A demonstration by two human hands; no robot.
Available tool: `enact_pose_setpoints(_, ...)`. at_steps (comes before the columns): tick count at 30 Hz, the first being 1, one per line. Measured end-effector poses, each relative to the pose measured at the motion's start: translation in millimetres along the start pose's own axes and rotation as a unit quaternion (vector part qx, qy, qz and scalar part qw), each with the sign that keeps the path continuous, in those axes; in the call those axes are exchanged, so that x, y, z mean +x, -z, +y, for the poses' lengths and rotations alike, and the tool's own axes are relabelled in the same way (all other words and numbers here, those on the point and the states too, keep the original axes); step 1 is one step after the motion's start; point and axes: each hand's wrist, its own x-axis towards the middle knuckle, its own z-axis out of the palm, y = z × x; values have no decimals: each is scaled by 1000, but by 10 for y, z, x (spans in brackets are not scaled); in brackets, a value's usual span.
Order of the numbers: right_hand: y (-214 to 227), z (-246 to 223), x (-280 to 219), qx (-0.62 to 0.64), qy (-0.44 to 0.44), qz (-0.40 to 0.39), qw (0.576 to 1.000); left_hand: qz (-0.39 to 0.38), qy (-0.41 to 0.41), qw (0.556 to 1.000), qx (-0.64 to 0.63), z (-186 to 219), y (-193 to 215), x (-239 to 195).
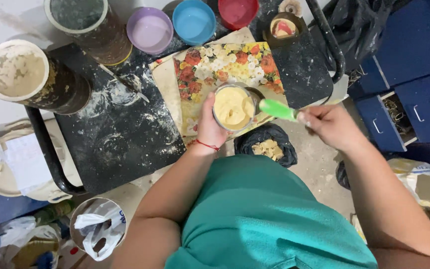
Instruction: The person scoops a white powder from a large container into a small metal bowl using a green spatula. They then add water from a purple cup and mix the ingredients into a smooth, yellowish paste. Finally, the person pours the mixture into a round metal mold and shakes it to level the surface.
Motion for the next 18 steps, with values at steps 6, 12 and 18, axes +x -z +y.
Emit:
enact_pose_setpoints(6, -278, -1120, 262, -493, 506, 26, 707, -141, 5, 985, 101, -168, -26, 10)
enact_pose_setpoints(12, -119, -788, 1038, -622, 511, -11, 593, -111, 3, 968, 223, -69, -178, -183)
enact_pose_setpoints(18, -618, -747, 481, -612, 20, -121, 781, 37, -195, 980, 18, -154, -112, -60)
